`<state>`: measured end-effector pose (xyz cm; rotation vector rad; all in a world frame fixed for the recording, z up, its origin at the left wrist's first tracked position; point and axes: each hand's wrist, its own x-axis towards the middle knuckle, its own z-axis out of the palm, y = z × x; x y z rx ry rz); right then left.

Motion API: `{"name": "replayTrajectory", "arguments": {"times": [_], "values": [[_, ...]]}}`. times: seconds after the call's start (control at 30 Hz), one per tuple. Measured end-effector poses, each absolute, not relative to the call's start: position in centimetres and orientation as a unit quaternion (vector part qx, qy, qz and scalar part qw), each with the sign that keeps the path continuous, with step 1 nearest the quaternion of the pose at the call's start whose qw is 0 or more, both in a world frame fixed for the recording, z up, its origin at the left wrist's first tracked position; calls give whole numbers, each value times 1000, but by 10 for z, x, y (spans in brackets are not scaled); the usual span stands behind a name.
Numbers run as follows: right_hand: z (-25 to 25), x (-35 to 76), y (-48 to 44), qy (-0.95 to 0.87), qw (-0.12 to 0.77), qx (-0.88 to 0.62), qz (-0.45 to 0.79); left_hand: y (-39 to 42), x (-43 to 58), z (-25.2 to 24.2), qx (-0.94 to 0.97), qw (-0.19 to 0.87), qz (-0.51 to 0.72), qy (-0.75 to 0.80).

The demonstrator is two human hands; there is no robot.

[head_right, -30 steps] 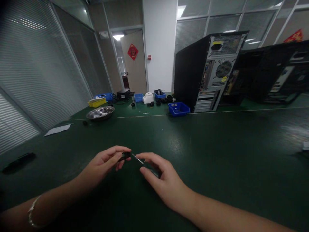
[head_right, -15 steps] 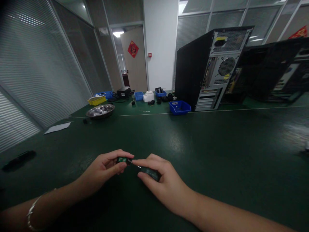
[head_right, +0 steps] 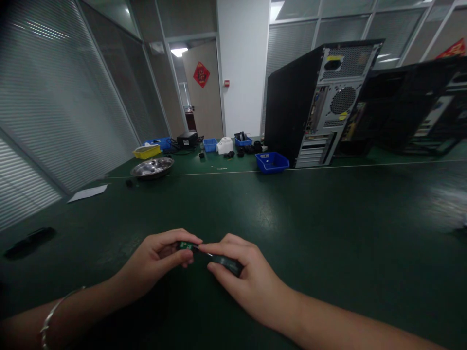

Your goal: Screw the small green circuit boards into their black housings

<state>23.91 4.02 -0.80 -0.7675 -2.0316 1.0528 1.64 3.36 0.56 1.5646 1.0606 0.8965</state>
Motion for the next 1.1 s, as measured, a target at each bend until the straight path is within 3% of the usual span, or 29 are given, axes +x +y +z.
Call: {"name": "replayTrajectory", "arguments": {"times": [0.43,0.8,1.1], "values": [[-6,238,39,-779,369,-293,413,35,18,3,592,567,400,410],[-9,239,39,-796,351,-295,396,35,19,4,606,533,402,432],[-8,240,39,-793,353,-286,405,35,18,2,598,567,398,404]]}}
